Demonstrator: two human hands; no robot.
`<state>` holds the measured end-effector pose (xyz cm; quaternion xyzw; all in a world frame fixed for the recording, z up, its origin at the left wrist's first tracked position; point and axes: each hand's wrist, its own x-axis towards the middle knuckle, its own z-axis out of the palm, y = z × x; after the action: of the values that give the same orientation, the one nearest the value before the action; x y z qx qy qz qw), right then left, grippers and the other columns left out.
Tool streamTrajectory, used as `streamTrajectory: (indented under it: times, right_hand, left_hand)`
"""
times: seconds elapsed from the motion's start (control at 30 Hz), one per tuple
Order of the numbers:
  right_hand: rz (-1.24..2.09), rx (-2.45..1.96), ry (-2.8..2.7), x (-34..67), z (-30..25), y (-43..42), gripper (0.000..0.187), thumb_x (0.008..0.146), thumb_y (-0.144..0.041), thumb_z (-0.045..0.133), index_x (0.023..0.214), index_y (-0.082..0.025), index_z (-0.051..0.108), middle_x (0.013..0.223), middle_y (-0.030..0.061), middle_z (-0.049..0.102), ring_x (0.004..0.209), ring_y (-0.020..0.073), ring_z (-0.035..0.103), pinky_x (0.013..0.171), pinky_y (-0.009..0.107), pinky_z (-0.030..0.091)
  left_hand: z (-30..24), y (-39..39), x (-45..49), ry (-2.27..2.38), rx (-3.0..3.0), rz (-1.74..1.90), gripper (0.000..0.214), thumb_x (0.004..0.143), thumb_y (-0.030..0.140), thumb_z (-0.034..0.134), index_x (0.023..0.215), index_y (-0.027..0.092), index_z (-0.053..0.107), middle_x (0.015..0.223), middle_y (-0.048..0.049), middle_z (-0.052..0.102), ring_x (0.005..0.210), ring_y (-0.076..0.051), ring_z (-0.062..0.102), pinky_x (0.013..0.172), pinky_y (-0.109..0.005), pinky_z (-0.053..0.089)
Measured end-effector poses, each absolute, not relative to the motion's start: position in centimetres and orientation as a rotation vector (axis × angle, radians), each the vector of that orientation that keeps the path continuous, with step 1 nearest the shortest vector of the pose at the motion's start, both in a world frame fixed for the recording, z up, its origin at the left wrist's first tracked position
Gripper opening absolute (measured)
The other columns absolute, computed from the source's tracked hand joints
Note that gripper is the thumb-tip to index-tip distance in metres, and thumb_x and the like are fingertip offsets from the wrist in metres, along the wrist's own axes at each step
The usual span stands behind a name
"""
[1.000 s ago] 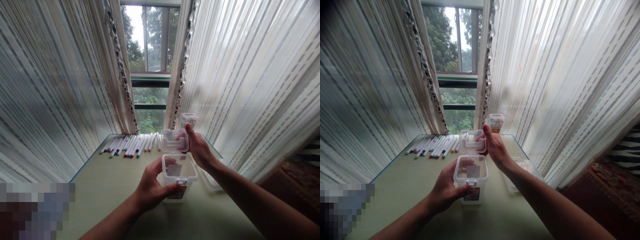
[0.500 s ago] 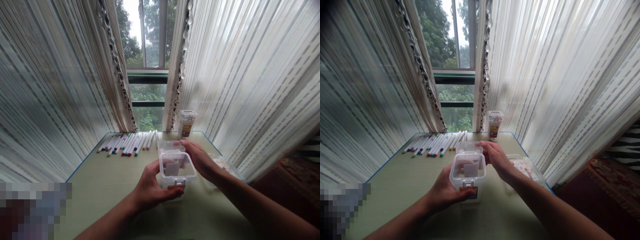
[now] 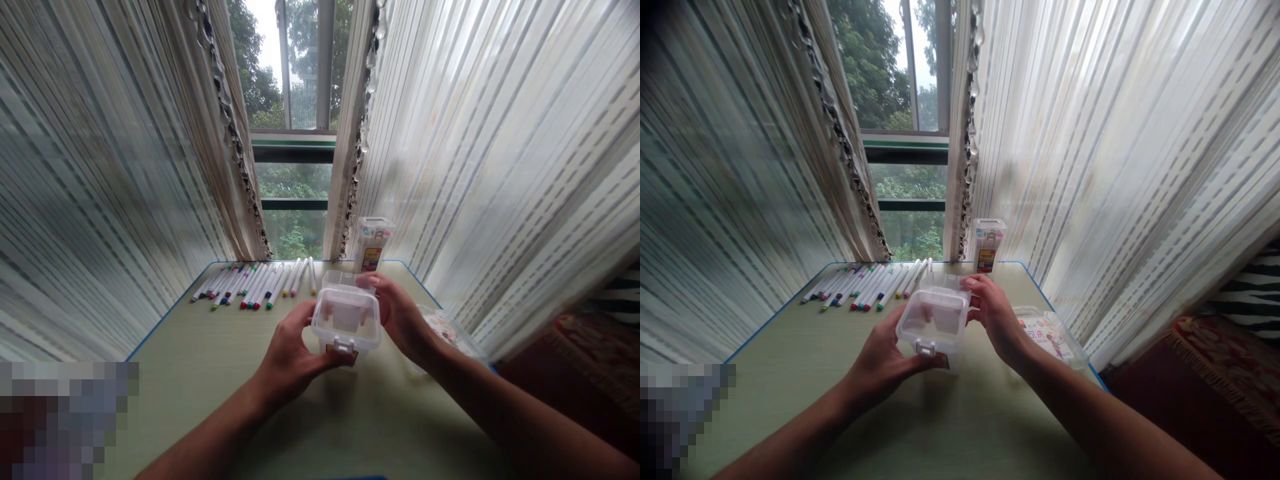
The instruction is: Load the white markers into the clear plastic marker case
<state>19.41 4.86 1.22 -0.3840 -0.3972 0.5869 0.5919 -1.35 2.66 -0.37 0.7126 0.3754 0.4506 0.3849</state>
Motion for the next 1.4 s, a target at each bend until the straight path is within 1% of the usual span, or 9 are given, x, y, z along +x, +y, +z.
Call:
streamTrajectory:
  times: [0.2, 0.33, 0.53, 0.73, 0.9, 1.03, 1.2, 1.3, 1.4]
  right_hand:
    - [1.471, -0.875, -0.751, 19.8, 0.8, 5.6, 0.009, 0.080, -0.025, 0.067, 0.085, -0.019, 0.064, 0.076, 0.0038, 0.069, 0.052, 0.0143, 0.062, 0.044, 0.024, 0.055]
    - [1.505, -0.869, -0.689, 19.6, 0.5, 5.5, 0.005, 0.084, -0.021, 0.065, 0.088, -0.018, 0.063, 0.076, 0.0050, 0.069, 0.053, 0.0146, 0.066, 0.050, 0.025, 0.062]
    - [1.441, -0.822, -0.779, 18.5, 0.9, 3.9, 0.025, 0.083, -0.034, 0.082, 0.090, -0.018, 0.064, 0.082, 0.0033, 0.070, 0.057, 0.0148, 0.071, 0.052, 0.025, 0.063]
    - [1.317, -0.845, -0.890, 18.9, 0.6, 4.6, 0.041, 0.077, -0.053, 0.086, 0.078, -0.017, 0.070, 0.078, 0.0028, 0.071, 0.059, 0.0145, 0.068, 0.047, 0.023, 0.054]
    - [1.362, -0.856, -0.973, 19.0, 0.4, 4.9, 0.041, 0.072, -0.050, 0.090, 0.068, -0.015, 0.069, 0.062, 0.0015, 0.065, 0.051, 0.0131, 0.059, 0.044, 0.023, 0.047]
    - [1.434, -0.827, -1.039, 18.4, 0.6, 3.8, 0.043, 0.076, -0.054, 0.088, 0.071, -0.016, 0.067, 0.058, -0.0001, 0.064, 0.046, 0.0119, 0.056, 0.043, 0.023, 0.044]
    - [1.422, -0.786, -1.111, 18.2, 0.2, 3.4, 0.048, 0.080, -0.059, 0.085, 0.069, -0.017, 0.065, 0.052, -0.0006, 0.063, 0.041, 0.0100, 0.052, 0.042, 0.021, 0.040]
    - [1.371, -0.760, -1.170, 18.3, 0.0, 3.2, 0.047, 0.082, -0.059, 0.084, 0.073, -0.015, 0.071, 0.054, 0.0009, 0.067, 0.042, 0.0090, 0.054, 0.045, 0.021, 0.041]
    - [1.328, -0.746, -1.232, 18.3, 0.2, 2.5, 0.044, 0.083, -0.057, 0.085, 0.077, -0.014, 0.077, 0.052, 0.0018, 0.068, 0.042, 0.0091, 0.056, 0.048, 0.021, 0.043]
  left_hand:
    - [-0.9, 3.5, -1.6, 1.082, 1.770, 1.273, 0.053, 0.085, 0.042, 0.084, 0.127, 0.017, 0.062, 0.123, -0.0128, 0.072, 0.113, -0.028, 0.071, 0.096, -0.043, 0.059]
    - [-0.9, 3.1, -1.5, 1.119, 1.846, 1.300, 0.048, 0.091, 0.036, 0.074, 0.133, 0.019, 0.058, 0.137, -0.0162, 0.067, 0.124, -0.031, 0.066, 0.106, -0.049, 0.054]
    - [-1.2, 2.8, -1.7, 1.155, 1.999, 1.233, 0.073, 0.080, 0.045, 0.085, 0.141, 0.018, 0.053, 0.139, -0.0188, 0.064, 0.130, -0.038, 0.062, 0.112, -0.058, 0.048]
    - [-1.4, 2.7, -2.0, 1.175, 1.948, 1.308, 0.068, 0.089, 0.050, 0.077, 0.144, 0.019, 0.052, 0.137, -0.0167, 0.060, 0.127, -0.035, 0.060, 0.111, -0.053, 0.048]
    - [-0.7, 3.0, -2.3, 1.044, 1.774, 1.401, 0.069, 0.099, 0.054, 0.065, 0.154, 0.018, 0.045, 0.155, -0.0186, 0.050, 0.143, -0.036, 0.051, 0.122, -0.050, 0.037]
    - [-0.3, 3.6, -2.6, 1.099, 1.756, 1.480, 0.050, 0.106, 0.055, 0.051, 0.142, 0.022, 0.062, 0.145, -0.0126, 0.058, 0.142, -0.033, 0.050, 0.125, -0.049, 0.032]
    - [-0.1, 4.0, -2.6, 1.164, 1.709, 1.544, 0.049, 0.104, 0.058, 0.053, 0.131, 0.020, 0.069, 0.135, -0.0129, 0.062, 0.135, -0.035, 0.054, 0.120, -0.050, 0.036]
    - [-0.1, 3.6, -2.6, 1.115, 1.685, 1.529, 0.052, 0.103, 0.057, 0.053, 0.137, 0.019, 0.064, 0.139, -0.0139, 0.065, 0.133, -0.035, 0.057, 0.117, -0.049, 0.040]
    - [-0.5, 3.2, -2.6, 0.952, 1.603, 1.485, 0.068, 0.098, 0.064, 0.056, 0.149, 0.020, 0.054, 0.151, -0.0157, 0.059, 0.141, -0.038, 0.052, 0.119, -0.052, 0.038]
